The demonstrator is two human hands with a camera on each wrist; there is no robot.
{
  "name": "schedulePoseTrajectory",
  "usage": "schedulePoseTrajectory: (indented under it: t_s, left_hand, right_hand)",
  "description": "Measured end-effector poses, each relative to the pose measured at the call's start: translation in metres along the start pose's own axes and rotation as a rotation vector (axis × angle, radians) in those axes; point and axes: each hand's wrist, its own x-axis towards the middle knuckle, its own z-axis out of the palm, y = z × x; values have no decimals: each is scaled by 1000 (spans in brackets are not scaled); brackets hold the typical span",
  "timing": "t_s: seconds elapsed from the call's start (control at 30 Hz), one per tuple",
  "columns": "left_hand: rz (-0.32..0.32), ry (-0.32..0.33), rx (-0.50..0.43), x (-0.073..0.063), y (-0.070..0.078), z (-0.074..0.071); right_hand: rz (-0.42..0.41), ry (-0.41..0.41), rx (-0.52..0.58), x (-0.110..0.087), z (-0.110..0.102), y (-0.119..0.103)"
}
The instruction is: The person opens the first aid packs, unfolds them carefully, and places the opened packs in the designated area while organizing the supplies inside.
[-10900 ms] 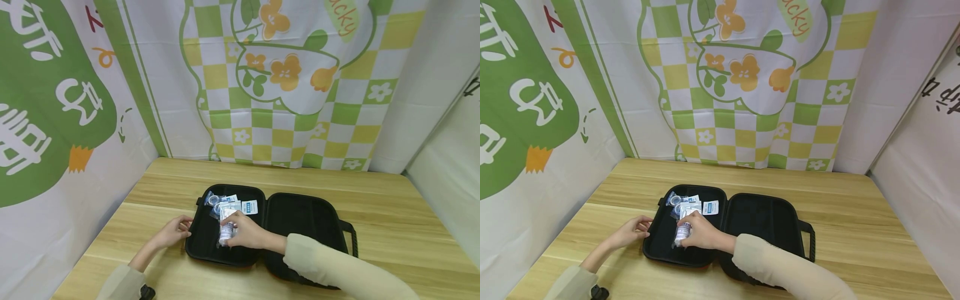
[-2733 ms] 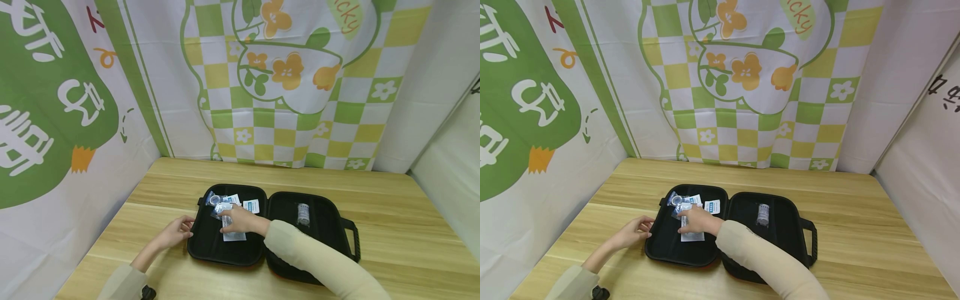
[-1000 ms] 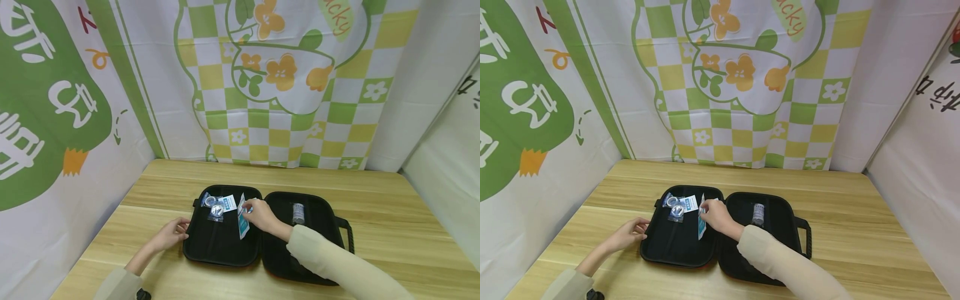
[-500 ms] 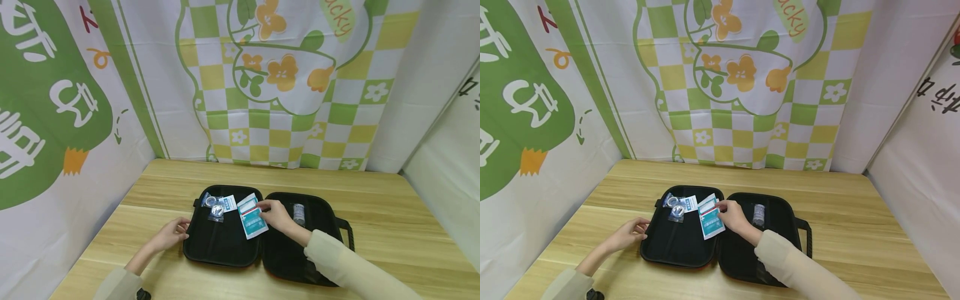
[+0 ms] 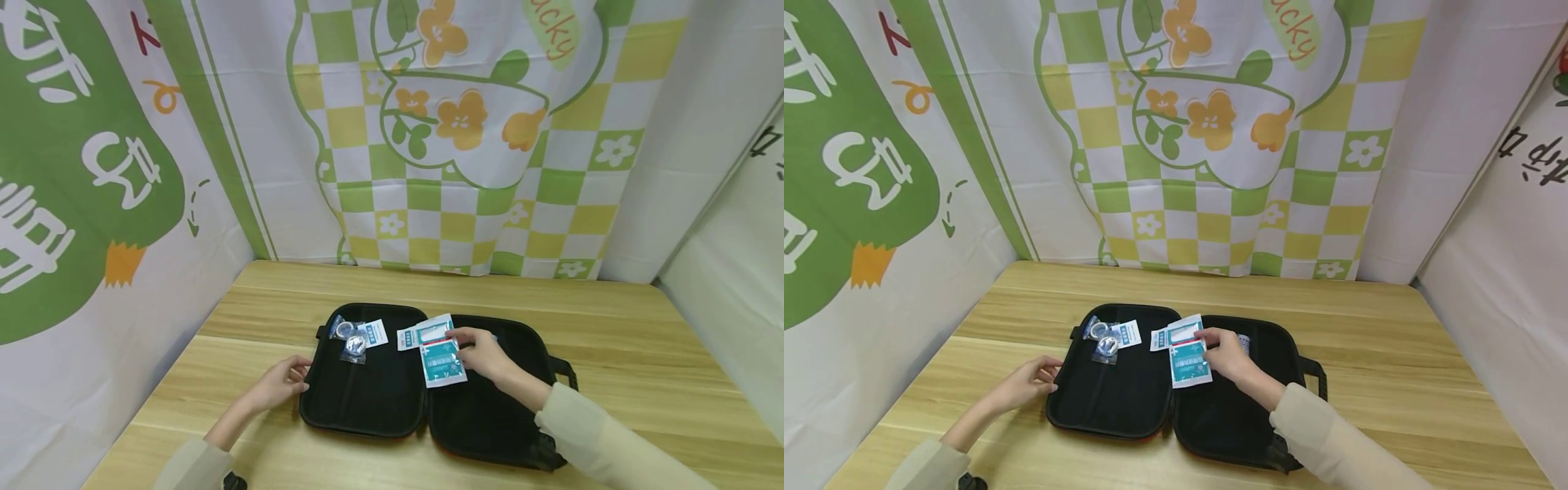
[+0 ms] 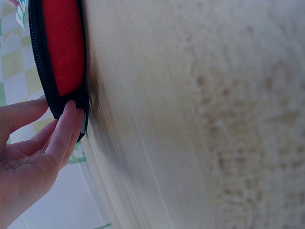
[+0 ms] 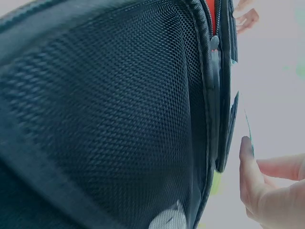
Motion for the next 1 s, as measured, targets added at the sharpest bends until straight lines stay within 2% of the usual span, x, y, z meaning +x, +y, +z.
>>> schedulePoseTrajectory:
  t_s: [0.3, 0.67, 1.0]
  left_hand:
    - [1, 5, 4, 0, -1, 0]
    - [-5, 6, 12, 0, 1, 1]
    - [-1, 8, 10, 0, 0, 1]
  right_hand:
    - [25, -32, 29, -20, -28, 7]
    - [108, -21, -9, -38, -56, 20]
    - [99, -61, -15, -55, -87, 31]
